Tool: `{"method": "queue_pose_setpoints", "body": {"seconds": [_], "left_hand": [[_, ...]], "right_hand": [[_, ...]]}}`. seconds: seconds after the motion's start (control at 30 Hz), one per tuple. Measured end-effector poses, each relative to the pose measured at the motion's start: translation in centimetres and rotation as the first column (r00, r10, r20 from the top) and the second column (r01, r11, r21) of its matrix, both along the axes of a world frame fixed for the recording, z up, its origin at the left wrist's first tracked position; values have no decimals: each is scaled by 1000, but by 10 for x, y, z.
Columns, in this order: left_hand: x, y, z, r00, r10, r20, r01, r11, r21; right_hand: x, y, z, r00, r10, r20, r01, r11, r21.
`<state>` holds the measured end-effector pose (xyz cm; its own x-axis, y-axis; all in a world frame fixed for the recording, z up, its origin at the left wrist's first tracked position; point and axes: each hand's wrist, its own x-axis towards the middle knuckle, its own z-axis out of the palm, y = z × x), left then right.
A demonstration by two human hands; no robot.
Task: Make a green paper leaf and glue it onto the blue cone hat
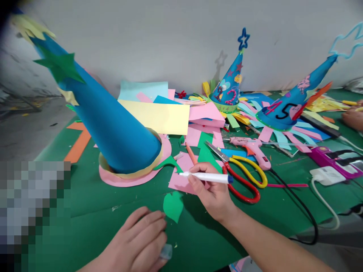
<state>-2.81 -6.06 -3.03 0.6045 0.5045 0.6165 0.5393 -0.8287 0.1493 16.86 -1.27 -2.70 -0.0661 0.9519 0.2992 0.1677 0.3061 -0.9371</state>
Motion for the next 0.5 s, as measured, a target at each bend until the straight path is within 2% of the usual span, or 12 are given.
{"method": "queue_pose_setpoints", "body": {"seconds": [0.1, 0.23, 0.33, 0.5], "left_hand": [[-9, 7, 7, 987, 79, 143, -51, 980, -194], [-17, 15, 12, 963, 212, 164, -127, 900, -418], [-16, 17, 12, 960, 216, 181, -108, 876, -470], [-12, 17, 10, 976, 153, 153, -70, 892, -447]], "right_hand": [[1, -2, 0, 998, 46, -54, -47, 999, -11], [-1, -9, 3, 985, 19, -172, -22, 1000, -15], [-5, -16, 9, 968, 74, -241, -90, 994, -56], [-12, -21, 17, 945, 194, -263, -222, 972, -80]]}}
